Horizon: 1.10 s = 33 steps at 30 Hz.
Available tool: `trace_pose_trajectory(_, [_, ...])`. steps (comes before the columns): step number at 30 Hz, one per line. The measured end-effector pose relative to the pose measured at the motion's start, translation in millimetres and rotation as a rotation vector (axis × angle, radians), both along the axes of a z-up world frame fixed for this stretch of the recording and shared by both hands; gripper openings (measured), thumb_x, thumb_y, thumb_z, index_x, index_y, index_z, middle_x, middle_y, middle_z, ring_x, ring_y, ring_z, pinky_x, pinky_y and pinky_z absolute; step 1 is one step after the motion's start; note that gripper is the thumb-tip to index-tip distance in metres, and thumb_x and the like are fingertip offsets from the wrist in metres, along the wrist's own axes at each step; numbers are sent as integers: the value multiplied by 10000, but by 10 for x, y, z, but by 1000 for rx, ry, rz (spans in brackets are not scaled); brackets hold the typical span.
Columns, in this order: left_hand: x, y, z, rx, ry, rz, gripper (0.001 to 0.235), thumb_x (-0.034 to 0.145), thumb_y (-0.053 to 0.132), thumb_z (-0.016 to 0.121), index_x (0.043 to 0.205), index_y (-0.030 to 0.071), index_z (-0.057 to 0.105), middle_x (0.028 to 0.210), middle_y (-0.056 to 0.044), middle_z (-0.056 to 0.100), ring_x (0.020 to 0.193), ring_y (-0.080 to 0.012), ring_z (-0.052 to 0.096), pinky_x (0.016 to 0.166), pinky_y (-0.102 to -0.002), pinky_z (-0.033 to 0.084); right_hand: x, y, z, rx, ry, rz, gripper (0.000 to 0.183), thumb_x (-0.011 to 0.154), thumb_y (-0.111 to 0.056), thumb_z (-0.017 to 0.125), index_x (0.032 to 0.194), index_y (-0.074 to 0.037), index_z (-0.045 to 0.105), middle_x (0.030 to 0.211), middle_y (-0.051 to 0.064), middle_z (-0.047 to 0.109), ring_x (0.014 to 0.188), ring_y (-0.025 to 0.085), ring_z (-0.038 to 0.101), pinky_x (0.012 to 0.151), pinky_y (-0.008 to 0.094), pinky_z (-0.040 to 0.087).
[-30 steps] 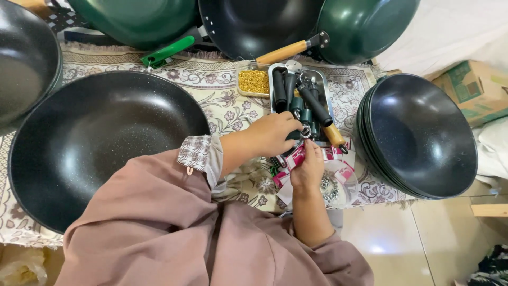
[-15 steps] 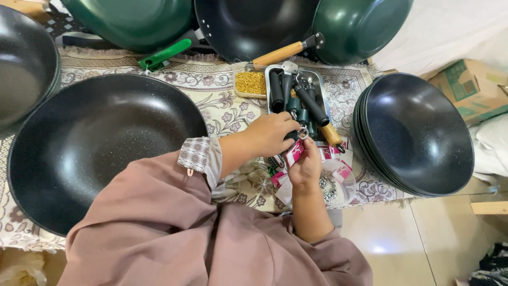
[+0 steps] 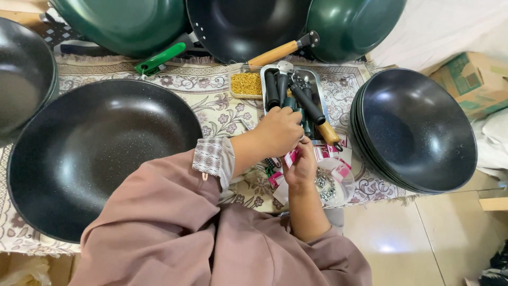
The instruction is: Assembling a handle onto a wok using a manual tool and then wiping the interior surface with a cloth.
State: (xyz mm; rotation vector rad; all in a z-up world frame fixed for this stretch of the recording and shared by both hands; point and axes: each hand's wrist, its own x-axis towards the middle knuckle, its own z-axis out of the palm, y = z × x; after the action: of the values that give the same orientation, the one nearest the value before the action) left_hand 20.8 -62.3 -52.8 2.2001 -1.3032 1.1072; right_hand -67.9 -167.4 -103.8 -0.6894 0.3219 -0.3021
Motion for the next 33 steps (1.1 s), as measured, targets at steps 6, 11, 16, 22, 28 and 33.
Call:
trace_pose_trajectory(6, [26, -130, -85, 63, 54, -4, 111, 724, 290, 707, 721, 181, 729, 744, -27, 604, 703, -238, 585, 650, -429, 454, 81, -174, -310, -76, 17, -55, 166, 872, 0, 574, 1014, -64, 631, 812, 104, 670, 740, 217, 679, 664, 311, 604])
trace_pose_trajectory(11, [-52, -78, 135, 83, 110, 31, 98, 699, 261, 733, 683, 165, 724, 708, -30, 603, 672, -243, 590, 608, -408, 437, -22, -45, -64, -181, 37, -102, 177, 870, 13, 615, 1030, -46, 661, 798, 86, 665, 726, 170, 660, 645, 265, 586])
trace_pose_trajectory(16, [-105, -52, 258, 188, 231, 44, 155, 680, 267, 775, 739, 125, 762, 710, -71, 639, 682, -281, 634, 605, -435, 464, -37, -22, -19, -193, 38, -113, 193, 870, 23, 641, 1052, -36, 666, 799, 74, 669, 726, 152, 663, 632, 238, 572])
trace_pose_trajectory(22, [-131, -81, 233, 274, 217, 18, 189, 710, 275, 830, 787, 109, 785, 745, -98, 675, 697, -292, 654, 630, -453, 491, -64, -31, -118, -221, 55, -135, 176, 886, 23, 659, 1058, -13, 676, 829, 111, 700, 722, 187, 677, 630, 284, 588])
trace_pose_trajectory(28, [-162, -68, 318, 302, 269, 4, 225, 691, 216, 867, 855, 77, 796, 824, -129, 691, 777, -318, 665, 670, -461, 508, -39, -106, -315, -282, 29, -149, 196, 929, 3, 675, 1123, 11, 707, 887, 137, 729, 773, 200, 714, 698, 318, 606])
trace_pose_trajectory(33, [-99, -69, 321, 320, 477, -5, 259, 638, 282, 869, 828, 124, 793, 830, -98, 667, 807, -328, 653, 667, -454, 505, -12, -128, -380, -244, 6, -150, 207, 911, 9, 706, 1117, 16, 715, 911, 153, 750, 805, 212, 740, 718, 328, 619])
